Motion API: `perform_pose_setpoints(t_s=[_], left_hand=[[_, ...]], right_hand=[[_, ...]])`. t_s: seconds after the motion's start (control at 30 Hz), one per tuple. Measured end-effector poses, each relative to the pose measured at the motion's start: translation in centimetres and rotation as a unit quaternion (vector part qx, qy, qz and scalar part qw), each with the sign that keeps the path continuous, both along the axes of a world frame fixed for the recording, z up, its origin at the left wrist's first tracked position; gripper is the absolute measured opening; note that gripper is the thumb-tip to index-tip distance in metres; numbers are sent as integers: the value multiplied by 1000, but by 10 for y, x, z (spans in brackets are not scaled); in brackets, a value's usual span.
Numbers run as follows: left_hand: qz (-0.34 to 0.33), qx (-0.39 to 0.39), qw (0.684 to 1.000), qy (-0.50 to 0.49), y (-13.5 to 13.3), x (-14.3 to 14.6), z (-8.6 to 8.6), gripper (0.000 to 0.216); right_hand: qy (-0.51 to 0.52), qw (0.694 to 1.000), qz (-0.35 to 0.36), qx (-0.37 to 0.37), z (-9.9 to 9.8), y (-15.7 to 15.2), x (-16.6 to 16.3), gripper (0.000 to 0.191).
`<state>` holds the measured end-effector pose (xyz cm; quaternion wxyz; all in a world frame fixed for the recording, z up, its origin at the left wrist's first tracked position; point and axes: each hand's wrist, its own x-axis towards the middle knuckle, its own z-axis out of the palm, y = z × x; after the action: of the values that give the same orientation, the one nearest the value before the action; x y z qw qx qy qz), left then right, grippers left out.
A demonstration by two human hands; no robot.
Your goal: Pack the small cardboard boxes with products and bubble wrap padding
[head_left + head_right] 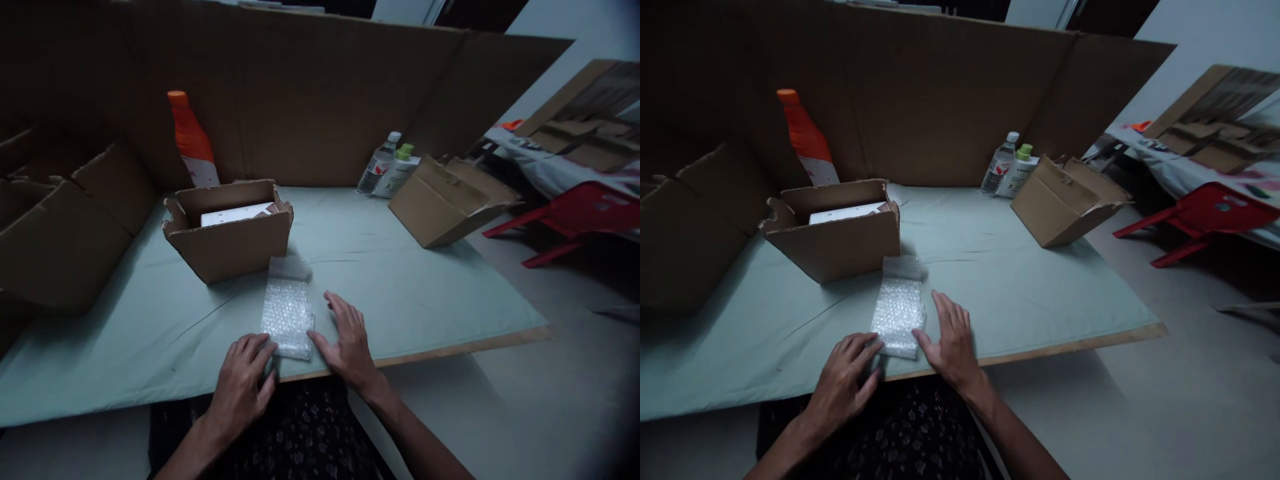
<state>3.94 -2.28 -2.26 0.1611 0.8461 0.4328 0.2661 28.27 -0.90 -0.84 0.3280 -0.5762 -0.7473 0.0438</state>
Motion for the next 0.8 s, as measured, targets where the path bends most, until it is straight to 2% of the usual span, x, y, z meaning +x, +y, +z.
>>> perform_pose_setpoints(t_s=[0.1,0.17,0.23,0.37,0.47,0.53,0.6,0.67,0.8], left_hand=[[1,14,999,44,6,1,-2,44],[9,24,999,34,8,1,-1,34],[6,18,1000,-7,7,0,4,23],[26,-63,995,-74,5,-5,9,12],[82,-84,990,-73,13,-6,2,12],[103,-71,989,-73,21,-2,-4,13],[108,-58,990,-74,28,2,-8,16],[105,-40,990,-81,30,5,-7,18],[43,4,995,-87,19,0,2,33]], right_hand=[[-27,986,159,-47,5,-14,-2,58],[-30,976,202,-81,3,-17,-10,33],[20,977,189,-94,-3,-15,-19,18],[140,969,156,-129,-5,-9,-22,19],[108,984,128,-64,3,-11,-17,24],[53,986,153,-26,6,-12,-16,28],[0,984,177,-30,5,-13,-18,30],[-19,984,172,-43,0,-10,-21,27],[79,981,142,-103,-6,-5,-21,18]])
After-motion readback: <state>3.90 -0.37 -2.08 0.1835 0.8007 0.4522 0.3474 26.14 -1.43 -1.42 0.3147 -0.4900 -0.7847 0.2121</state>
